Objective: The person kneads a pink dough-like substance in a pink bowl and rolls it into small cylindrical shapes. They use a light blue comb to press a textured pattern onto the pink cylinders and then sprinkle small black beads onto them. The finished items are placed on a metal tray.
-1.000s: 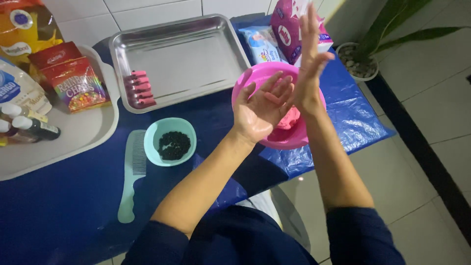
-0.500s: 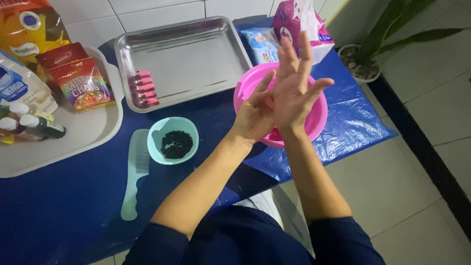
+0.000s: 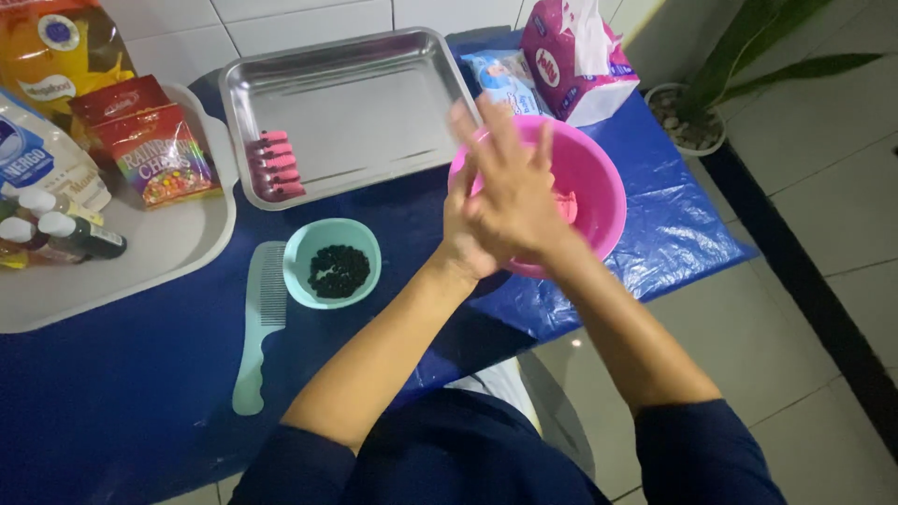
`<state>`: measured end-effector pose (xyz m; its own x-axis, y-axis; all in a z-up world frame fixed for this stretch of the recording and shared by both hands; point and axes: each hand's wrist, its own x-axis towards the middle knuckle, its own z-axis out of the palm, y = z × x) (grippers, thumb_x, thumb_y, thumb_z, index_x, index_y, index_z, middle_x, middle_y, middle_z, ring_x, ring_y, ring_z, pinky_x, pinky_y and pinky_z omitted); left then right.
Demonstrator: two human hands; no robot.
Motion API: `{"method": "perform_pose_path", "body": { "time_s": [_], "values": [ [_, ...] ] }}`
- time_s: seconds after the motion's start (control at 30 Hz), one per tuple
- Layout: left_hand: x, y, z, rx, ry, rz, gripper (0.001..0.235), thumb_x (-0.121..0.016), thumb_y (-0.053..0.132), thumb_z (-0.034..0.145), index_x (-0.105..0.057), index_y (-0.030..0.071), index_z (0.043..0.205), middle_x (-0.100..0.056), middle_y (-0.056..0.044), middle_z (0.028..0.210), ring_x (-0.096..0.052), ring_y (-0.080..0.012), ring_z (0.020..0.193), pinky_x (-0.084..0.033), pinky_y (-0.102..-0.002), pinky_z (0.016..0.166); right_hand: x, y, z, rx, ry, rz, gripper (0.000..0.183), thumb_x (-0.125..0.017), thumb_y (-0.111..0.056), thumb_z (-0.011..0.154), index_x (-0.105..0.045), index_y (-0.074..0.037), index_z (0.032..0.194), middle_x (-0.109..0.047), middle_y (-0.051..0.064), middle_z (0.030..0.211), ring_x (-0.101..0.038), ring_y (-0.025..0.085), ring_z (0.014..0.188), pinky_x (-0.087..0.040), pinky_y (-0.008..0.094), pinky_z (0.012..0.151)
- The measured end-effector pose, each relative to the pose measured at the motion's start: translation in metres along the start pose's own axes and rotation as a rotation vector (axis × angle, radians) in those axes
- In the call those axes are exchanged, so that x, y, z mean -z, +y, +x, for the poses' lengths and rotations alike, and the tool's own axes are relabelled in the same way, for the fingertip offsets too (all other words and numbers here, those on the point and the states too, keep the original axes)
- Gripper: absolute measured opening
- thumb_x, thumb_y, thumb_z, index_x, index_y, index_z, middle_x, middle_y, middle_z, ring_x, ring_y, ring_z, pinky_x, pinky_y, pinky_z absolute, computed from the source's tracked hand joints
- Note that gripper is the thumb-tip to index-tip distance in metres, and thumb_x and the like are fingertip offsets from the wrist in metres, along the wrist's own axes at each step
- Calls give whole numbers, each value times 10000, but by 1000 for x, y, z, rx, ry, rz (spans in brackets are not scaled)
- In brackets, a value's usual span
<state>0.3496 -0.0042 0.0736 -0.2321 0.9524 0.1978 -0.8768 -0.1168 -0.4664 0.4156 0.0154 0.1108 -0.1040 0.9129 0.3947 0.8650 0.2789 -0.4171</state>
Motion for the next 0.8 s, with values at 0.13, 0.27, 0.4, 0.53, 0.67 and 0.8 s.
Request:
{"method": "perform_pose_path", "body": {
  "time_s": [0.13, 0.27, 0.4, 0.53, 0.67, 0.8],
  "values": [
    [7, 48, 16, 1020, 139, 179, 692, -563, 601, 1022, -495, 148, 1541, -498, -136, 1558, -502, -325, 1418, -448, -485, 1163, -8, -11, -17, 202, -22, -163, 1037, 121, -832, 855, -74, -236, 1681, 3, 120, 1750, -17, 333, 1649, 183, 656, 1215],
    [10, 37, 18, 820, 185, 253, 694, -319, 570, 1026, -153, 343, 1660, -191, -32, 1710, -191, -254, 1562, -17, -594, 1304, -18, -26, -28, 329, -25, -246, 1034, 116, -810, 857, -145, -246, 1683, 26, 82, 1753, 58, 245, 1642, 295, 551, 1227],
    [15, 51, 10, 1040, 107, 184, 550, -579, 443, 1068, -576, 49, 1452, -622, -166, 1428, -596, -313, 1316, -498, -438, 1095, -2, 11, 4, 99, 85, -348, 1009, 103, -802, 890, -38, -234, 1712, 97, 52, 1767, 101, 227, 1656, 306, 531, 1224],
    [-11, 53, 13, 1040, 176, 63, 448, -456, 104, 1091, -469, -71, 1503, -534, -269, 1485, -549, -392, 1371, -487, -480, 1182, 31, 18, 8, -46, 367, 587, 831, -90, -751, 962, -218, -292, 1643, -231, 58, 1759, -227, 305, 1673, 103, 610, 1282],
    [-27, 61, 15, 991, 208, 132, 405, -423, 69, 1139, -415, -76, 1517, -502, -295, 1489, -525, -411, 1381, -481, -465, 1185, 41, 38, -5, 71, 484, 731, 936, -122, -887, 964, -301, -275, 1648, -249, 56, 1746, -356, 333, 1645, -121, 589, 1357],
    [-16, 65, 15, 985, 205, 152, 399, -436, 73, 1131, -442, -63, 1506, -502, -292, 1488, -515, -414, 1385, -497, -467, 1169, 44, 16, 4, 6, 444, 655, 981, -70, -935, 900, -260, -305, 1627, -264, 104, 1745, -338, 354, 1645, -79, 673, 1293]
  ]
}}
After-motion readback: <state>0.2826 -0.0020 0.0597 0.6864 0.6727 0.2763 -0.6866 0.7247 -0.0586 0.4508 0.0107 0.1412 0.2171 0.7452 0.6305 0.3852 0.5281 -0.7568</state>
